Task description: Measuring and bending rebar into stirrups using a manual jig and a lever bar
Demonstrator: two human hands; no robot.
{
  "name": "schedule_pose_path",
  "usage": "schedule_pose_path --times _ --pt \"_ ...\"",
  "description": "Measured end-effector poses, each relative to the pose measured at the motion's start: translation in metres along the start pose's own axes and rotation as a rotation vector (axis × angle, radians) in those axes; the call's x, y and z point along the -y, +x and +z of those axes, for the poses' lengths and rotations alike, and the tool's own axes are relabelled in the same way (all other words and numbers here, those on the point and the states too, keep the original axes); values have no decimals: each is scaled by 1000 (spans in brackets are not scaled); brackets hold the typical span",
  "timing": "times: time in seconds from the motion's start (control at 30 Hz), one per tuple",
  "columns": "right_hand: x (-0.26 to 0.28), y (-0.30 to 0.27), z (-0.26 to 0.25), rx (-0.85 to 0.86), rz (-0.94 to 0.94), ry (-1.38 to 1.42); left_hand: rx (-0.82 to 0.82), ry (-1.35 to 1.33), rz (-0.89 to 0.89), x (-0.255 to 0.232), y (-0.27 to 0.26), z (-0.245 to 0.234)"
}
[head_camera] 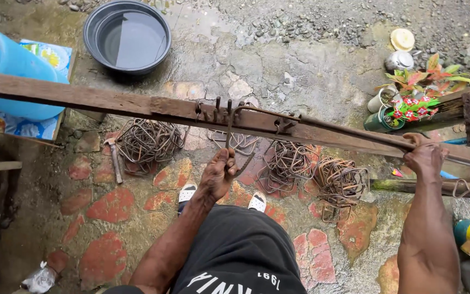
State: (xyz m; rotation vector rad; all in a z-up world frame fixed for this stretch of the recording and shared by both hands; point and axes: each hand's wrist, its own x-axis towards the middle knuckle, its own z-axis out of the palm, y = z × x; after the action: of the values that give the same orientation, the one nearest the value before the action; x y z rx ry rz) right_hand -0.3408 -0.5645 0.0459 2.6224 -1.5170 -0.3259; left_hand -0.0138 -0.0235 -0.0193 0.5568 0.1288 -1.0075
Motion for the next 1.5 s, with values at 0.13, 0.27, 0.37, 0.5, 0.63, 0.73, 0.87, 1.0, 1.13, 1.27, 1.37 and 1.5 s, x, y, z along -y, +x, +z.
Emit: schedule_pose_path --times 0.13,0.27,0.37,0.5,0.63,0.73,0.87,1.0,1.13,1.27,1.37,1.5 --pt "13 -4 -9 72 -10 4 -83 -121 2 12 -2 0" --pt "31 -15 -39 173 -6 4 -132 -140 -65 29 10 -22" --pt "27 -17 -42 153 -171 -117 -128 -102 -50 37 15 -21" --pt "18 -15 -21 52 -215 -130 -1 -129 -44 24 1 -12" --pt "23 -28 -25 -38 -240 -21 16 104 -48 11 -5 -12" --pt "30 -47 -22 -293 -325 77 26 363 -112 2 -4 -20" --pt "78 -113 1 -577 -279 73 28 385 -214 -18 -3 -6" --pt "144 -221 34 -449 -164 113 -44 479 -247 -23 -4 0" --pt "191 -339 153 276 199 464 -7 478 -225 -20 2 -7" --pt "184 -468 324 637 337 620 72 410 -382 -41 4 -11" --pt "204 -509 301 713 370 654 106 440 -393 -47 5 -6" --pt "205 -522 265 871 413 743 133 485 -337 -39 4 -18"
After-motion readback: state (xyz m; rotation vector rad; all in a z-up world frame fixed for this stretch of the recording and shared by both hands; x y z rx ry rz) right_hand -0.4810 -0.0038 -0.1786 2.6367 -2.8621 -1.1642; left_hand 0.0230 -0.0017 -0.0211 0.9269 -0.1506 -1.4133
